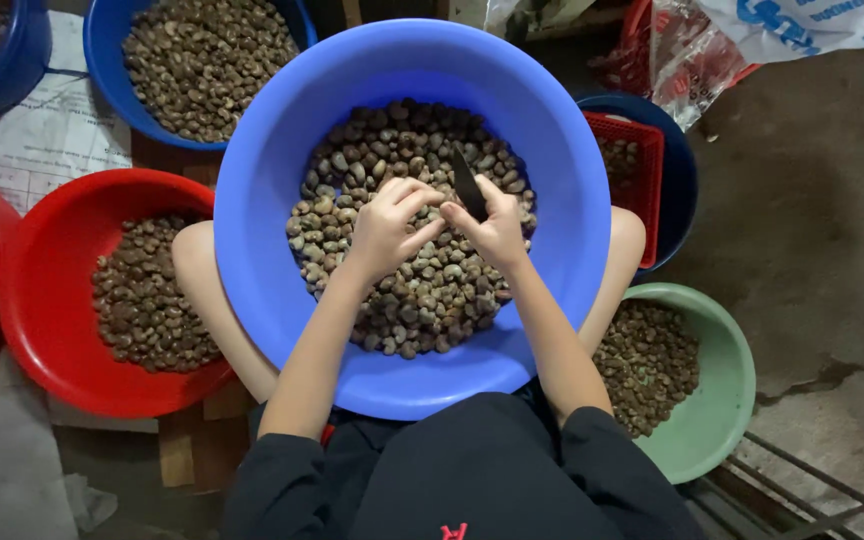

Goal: Sorting and cleaning nuts manually using a small tool

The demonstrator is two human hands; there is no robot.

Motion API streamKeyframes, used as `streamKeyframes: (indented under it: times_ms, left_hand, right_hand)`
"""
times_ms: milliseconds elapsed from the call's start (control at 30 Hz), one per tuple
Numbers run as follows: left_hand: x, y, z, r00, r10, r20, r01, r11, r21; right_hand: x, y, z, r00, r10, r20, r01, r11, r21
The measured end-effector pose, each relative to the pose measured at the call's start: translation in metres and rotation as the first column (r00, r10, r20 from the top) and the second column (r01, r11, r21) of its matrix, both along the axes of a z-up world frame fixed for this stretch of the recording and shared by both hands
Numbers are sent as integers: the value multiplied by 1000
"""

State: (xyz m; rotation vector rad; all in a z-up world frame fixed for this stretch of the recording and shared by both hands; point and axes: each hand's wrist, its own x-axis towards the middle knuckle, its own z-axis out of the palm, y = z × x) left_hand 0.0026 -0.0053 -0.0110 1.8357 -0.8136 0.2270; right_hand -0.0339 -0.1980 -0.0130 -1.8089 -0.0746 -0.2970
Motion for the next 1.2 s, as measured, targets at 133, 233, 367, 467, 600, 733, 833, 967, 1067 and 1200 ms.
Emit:
streamKeyframes:
  times_ms: [133,233,367,467,600,733,833,967,1067,1200]
  left_hand:
    - [-9,-5,-6,968,-4,-252,-43,982,-182]
    - [-12,-13,-4,945,20,-327,-114,955,-272]
    - [-10,-14,-8,945,101,-310,-185,948,-258]
    - [-8,-10,-7,932,139,-335,-239,930,-280]
    - [-1,2,-2,951,172,-257,-237,938,-252]
    - [1,3,-3,974,197,-108,-214,960,-181]
    - [1,6,-2,973,191,-127,-214,955,-205]
    - [-1,6,6,976,195,-98,-211,958,-194]
    - [2,9,11,981,177,-73,-188,965,-183]
    - [-1,8,12,997,6,-82,-19,988,-151]
  right_hand:
    - [-3,-1,-22,986,69,-151,3,903,430]
    - [-3,-4,-31,977,93,-191,25,842,538]
    - [-2,5,2,993,29,-118,-8,985,175]
    - [-3,-1,-19,996,-51,71,65,977,-203]
    - [0,-15,-21,970,16,243,170,670,-722]
    - [-4,-11,-6,936,44,349,257,593,-764]
    - [3,-18,-6,929,18,369,316,476,-821]
    - [0,-19,-25,930,14,366,270,649,-711]
    - [1,-15,7,942,32,334,262,550,-793]
    - [0,-12,-10,1000,-12,-12,10,985,-170]
